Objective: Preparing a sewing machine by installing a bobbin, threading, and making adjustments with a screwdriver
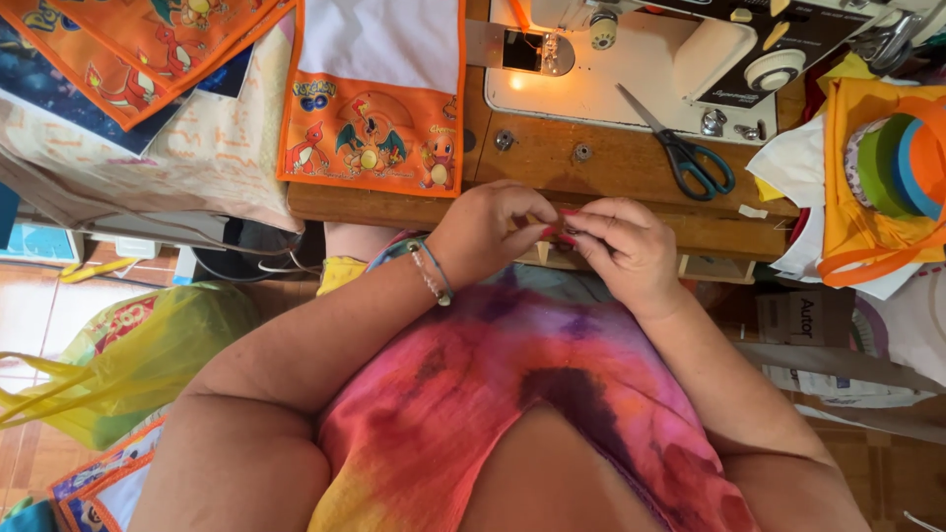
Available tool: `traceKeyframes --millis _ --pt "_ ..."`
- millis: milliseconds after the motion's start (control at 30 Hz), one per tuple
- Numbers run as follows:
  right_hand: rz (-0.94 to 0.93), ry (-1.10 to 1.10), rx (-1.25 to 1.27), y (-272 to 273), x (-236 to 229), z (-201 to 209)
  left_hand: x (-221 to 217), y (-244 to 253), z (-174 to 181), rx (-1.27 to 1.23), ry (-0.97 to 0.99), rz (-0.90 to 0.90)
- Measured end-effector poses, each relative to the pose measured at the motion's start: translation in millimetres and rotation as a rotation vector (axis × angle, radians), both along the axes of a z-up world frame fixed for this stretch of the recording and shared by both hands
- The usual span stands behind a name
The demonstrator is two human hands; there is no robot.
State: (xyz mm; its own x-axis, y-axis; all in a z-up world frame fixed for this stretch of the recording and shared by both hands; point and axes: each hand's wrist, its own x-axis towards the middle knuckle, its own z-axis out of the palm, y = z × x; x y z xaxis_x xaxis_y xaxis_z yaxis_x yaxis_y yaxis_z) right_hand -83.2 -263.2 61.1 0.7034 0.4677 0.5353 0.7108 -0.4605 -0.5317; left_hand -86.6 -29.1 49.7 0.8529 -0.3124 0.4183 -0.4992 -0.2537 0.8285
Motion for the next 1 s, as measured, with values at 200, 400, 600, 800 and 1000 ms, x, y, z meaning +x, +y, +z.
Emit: traceKeyframes --millis 200,400,600,800,1000 --pt "-0.021 -0.028 -0.042 4.9 -1.2 -0.7 0.4 -15.6 -15.7 -0.108 0.182 -0.019" --pt "-0.018 -0.101 -0.145 8.5 -2.2 0.8 19.1 -22.0 -71.1 -0.086 0.278 -0.016" --pt "-0.009 -0.154 -0.205 13.7 -3.1 5.5 16.6 -17.0 -56.0 -0.086 0.257 -0.022" --pt "-0.029 0.050 -0.144 12.2 -2.2 -1.6 14.9 -11.2 -41.0 0.090 0.057 -0.009" --pt "-0.078 0.446 0.093 -2.4 3.0 -34.6 2.9 -9.5 -26.8 -0.077 0.015 -0.083"
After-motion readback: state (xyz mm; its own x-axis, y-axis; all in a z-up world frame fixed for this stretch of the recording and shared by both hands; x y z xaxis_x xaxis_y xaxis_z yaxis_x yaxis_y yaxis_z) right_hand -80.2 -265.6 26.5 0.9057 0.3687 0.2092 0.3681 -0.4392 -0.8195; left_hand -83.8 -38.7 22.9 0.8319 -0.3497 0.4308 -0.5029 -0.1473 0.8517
